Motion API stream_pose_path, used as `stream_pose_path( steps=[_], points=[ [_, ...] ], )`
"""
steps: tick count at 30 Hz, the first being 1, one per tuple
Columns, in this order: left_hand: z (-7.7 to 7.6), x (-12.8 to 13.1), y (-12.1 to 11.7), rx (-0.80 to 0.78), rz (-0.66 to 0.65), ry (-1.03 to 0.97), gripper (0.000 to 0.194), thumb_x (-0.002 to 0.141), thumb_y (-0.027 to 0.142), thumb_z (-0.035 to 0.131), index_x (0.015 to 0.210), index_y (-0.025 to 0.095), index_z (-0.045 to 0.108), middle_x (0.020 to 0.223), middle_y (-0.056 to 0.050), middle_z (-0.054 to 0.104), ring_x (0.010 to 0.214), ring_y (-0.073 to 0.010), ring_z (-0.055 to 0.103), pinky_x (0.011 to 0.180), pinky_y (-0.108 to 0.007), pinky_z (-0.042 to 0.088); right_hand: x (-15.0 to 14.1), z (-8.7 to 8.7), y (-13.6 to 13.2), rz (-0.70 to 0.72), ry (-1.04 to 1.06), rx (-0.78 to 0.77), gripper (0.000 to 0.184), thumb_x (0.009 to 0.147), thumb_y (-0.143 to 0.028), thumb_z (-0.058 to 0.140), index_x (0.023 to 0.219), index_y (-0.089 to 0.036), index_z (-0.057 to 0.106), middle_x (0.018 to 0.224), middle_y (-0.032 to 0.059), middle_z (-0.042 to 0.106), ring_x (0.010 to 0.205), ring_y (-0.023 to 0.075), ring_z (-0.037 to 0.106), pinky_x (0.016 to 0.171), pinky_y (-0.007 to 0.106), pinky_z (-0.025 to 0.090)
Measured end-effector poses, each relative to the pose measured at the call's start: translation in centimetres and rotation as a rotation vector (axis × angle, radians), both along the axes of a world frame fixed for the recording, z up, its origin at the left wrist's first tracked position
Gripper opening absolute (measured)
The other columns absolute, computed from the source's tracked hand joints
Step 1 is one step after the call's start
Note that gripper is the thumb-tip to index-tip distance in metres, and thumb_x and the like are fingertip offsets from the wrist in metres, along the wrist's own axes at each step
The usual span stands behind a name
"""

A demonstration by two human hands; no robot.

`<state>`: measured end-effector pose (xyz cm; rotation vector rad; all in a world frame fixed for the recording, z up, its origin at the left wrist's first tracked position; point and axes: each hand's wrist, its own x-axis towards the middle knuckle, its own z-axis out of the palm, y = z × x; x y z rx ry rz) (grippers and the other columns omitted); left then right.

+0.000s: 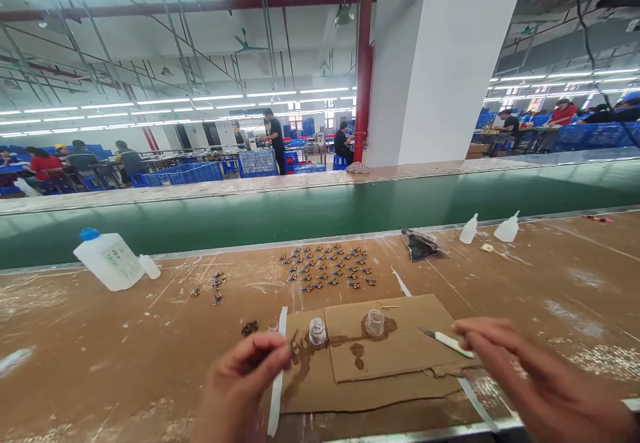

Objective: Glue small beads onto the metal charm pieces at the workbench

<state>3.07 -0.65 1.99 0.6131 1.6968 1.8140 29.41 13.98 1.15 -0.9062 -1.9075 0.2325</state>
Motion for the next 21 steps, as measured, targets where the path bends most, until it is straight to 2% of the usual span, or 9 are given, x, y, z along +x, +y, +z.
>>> stream_pose_path(
  steps=[2,4,7,9,12,15,18,21],
  points=[
    [1.7,-2.9,2.4,-0.008,-0.064,0.100,0.030,0.053,0.039,0.079,0.070,0.015,0.070,0.069,-0.003,0.068,0.069,-0.0144,0.059,0.067,-0.024,0.047,0.9,-1.2,3.1,-0.141,0.100,-0.179,0.037,0.081,-0.057,0.049,0.087,-0.024,0.064,0.090,-0.0020,0.065,0.078,0.0118,0.063,0.064,0.014,0.050],
    [2.5,-5.4,5.4,-0.005,-0.101,0.170,0.029,0.052,0.036,0.079,0.068,0.016,0.068,0.068,-0.001,0.067,0.067,-0.0117,0.058,0.067,-0.022,0.046,1.6,-2.9,6.4,-0.231,0.112,-0.276,0.044,0.075,-0.063,0.048,0.088,-0.024,0.065,0.091,-0.0010,0.065,0.072,0.0131,0.062,0.060,0.018,0.049],
    [2.3,-7.4,10.7,-0.073,-0.217,0.260,0.027,0.051,0.034,0.079,0.065,0.014,0.066,0.062,0.000,0.065,0.059,-0.0100,0.055,0.062,-0.023,0.045,2.2,-5.4,10.7,-0.239,0.117,-0.337,0.052,0.067,-0.066,0.047,0.084,-0.021,0.066,0.091,0.0022,0.065,0.059,0.0127,0.059,0.050,0.020,0.046],
    [1.7,-7.8,14.4,-0.111,-0.263,0.307,0.024,0.054,0.030,0.079,0.061,0.013,0.063,0.056,0.002,0.061,0.053,-0.0085,0.053,0.059,-0.023,0.045,2.5,-6.6,12.4,-0.244,0.137,-0.337,0.053,0.065,-0.066,0.046,0.082,-0.020,0.067,0.084,0.0035,0.066,0.052,0.0126,0.056,0.045,0.021,0.043],
    [0.9,-7.4,19.8,-0.201,-0.338,0.403,0.021,0.069,0.028,0.072,0.063,0.012,0.059,0.057,0.003,0.059,0.053,-0.0082,0.054,0.058,-0.024,0.047,2.6,-7.7,13.4,-0.239,0.138,-0.322,0.048,0.066,-0.063,0.046,0.080,-0.022,0.067,0.077,0.0022,0.065,0.051,0.0126,0.056,0.042,0.020,0.043],
    [0.4,-6.6,24.7,-0.325,-0.416,0.516,0.018,0.083,0.028,0.059,0.077,0.012,0.060,0.072,0.001,0.062,0.063,-0.0095,0.058,0.061,-0.027,0.050,2.8,-8.5,13.6,-0.238,0.091,-0.297,0.044,0.071,-0.061,0.045,0.084,-0.025,0.066,0.077,-0.0004,0.065,0.053,0.0119,0.059,0.044,0.018,0.047],
    [-0.2,-6.1,28.8,-0.444,-0.468,0.616,0.019,0.085,0.030,0.056,0.090,0.012,0.060,0.087,-0.002,0.063,0.074,-0.0122,0.061,0.066,-0.029,0.052,3.1,-9.3,13.9,-0.229,0.035,-0.226,0.041,0.074,-0.059,0.046,0.086,-0.026,0.066,0.085,-0.0018,0.066,0.059,0.0106,0.062,0.049,0.015,0.051],
    [-1.1,-6.0,31.6,-0.551,-0.487,0.705,0.022,0.085,0.032,0.056,0.095,0.013,0.060,0.094,-0.003,0.063,0.080,-0.0143,0.061,0.069,-0.032,0.052,3.3,-9.8,14.5,-0.245,0.018,-0.184,0.041,0.075,-0.059,0.044,0.086,-0.026,0.066,0.086,-0.0026,0.066,0.060,0.0097,0.063,0.053,0.014,0.052]
  ],
)
